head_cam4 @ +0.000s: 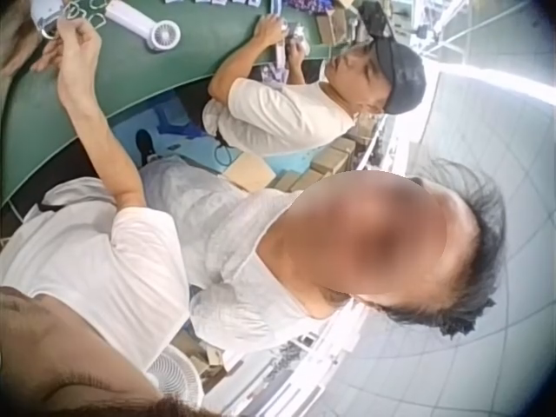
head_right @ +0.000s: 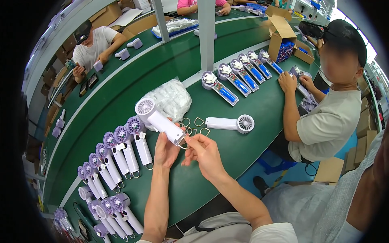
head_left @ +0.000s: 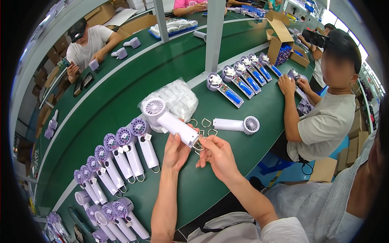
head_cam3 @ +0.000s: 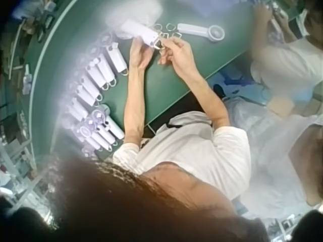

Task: The person assembles portable electric fans by placing internal components into the fan casing, securing the outer cover pieces together, and attaching a metal ring to each fan by hand.

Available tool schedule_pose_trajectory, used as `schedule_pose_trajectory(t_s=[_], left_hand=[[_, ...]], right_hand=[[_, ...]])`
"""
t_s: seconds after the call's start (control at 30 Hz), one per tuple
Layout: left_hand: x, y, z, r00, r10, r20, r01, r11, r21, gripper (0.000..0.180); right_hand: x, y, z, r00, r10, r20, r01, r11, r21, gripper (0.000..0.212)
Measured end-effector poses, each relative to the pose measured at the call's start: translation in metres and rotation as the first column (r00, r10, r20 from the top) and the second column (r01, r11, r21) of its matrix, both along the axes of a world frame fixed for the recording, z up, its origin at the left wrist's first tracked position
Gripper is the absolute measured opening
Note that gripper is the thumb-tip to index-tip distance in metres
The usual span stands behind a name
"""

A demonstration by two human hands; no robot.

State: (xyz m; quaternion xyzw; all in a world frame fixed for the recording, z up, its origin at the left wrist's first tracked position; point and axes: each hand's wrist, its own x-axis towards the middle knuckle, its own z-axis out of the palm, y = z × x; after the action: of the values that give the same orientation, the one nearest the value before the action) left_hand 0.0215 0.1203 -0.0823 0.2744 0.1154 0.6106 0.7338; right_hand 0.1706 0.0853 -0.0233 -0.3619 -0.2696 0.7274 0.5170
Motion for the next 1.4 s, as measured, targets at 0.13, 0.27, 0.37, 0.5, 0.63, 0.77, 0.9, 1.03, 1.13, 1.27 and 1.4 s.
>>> schedule_pose_trajectory(t_s=[0.13,0.27,0.37,0.5,0.63,0.77,0.9,1.03,1.13,1.27,1.4], left_hand=[[0.001,0.000,0.000,0.999,0.022,-0.037,-0.023,1.000,-0.015,0.063],[-0.001,0.000,-0.002,1.000,-0.022,0.006,0.022,1.000,0.011,0.059],[0.001,0.000,0.002,0.999,-0.038,0.017,0.038,0.999,0.019,0.057],[-0.002,0.003,0.004,0.999,0.005,-0.043,-0.005,1.000,-0.003,0.054],[-0.002,0.001,0.006,0.999,-0.002,-0.052,0.002,1.000,-0.001,0.054],[0.003,0.001,0.005,1.000,-0.015,-0.023,0.014,0.999,-0.032,0.055],[0.001,0.003,0.005,1.000,-0.018,-0.013,0.017,0.998,-0.056,0.057],[0.000,0.003,0.010,0.999,-0.023,-0.036,0.021,0.998,-0.056,0.058],[0.001,0.004,0.012,1.000,-0.017,-0.007,0.016,0.996,-0.086,0.052],[0.004,0.002,0.022,0.978,0.081,-0.191,-0.119,0.973,-0.196,0.038],[0.005,0.002,0.039,0.946,0.091,-0.312,-0.162,0.964,-0.209,0.033]], right_hand=[[-0.001,0.000,0.002,1.000,-0.012,-0.010,0.011,1.000,-0.009,0.022],[-0.003,0.001,0.002,0.999,-0.028,-0.032,0.028,0.999,-0.024,0.022],[-0.002,0.003,-0.002,0.997,-0.047,-0.066,0.045,0.998,-0.033,0.022],[-0.005,0.002,-0.003,0.998,-0.062,-0.026,0.062,0.998,-0.013,0.022],[-0.004,0.001,-0.005,0.999,-0.051,-0.019,0.051,0.999,-0.001,0.021],[-0.001,0.002,-0.005,0.997,-0.038,-0.071,0.037,0.999,-0.013,0.025],[0.000,0.003,-0.011,0.999,-0.012,-0.031,0.013,0.999,0.039,0.024],[-0.002,0.000,-0.009,1.000,-0.001,0.013,0.000,0.998,0.057,0.024],[-0.003,0.000,-0.013,0.998,-0.015,0.062,0.010,0.997,0.075,0.022],[-0.006,0.000,-0.020,0.999,-0.019,0.039,0.017,0.998,0.058,0.024],[-0.005,-0.002,-0.021,0.999,-0.006,0.042,0.003,0.998,0.065,0.022]])
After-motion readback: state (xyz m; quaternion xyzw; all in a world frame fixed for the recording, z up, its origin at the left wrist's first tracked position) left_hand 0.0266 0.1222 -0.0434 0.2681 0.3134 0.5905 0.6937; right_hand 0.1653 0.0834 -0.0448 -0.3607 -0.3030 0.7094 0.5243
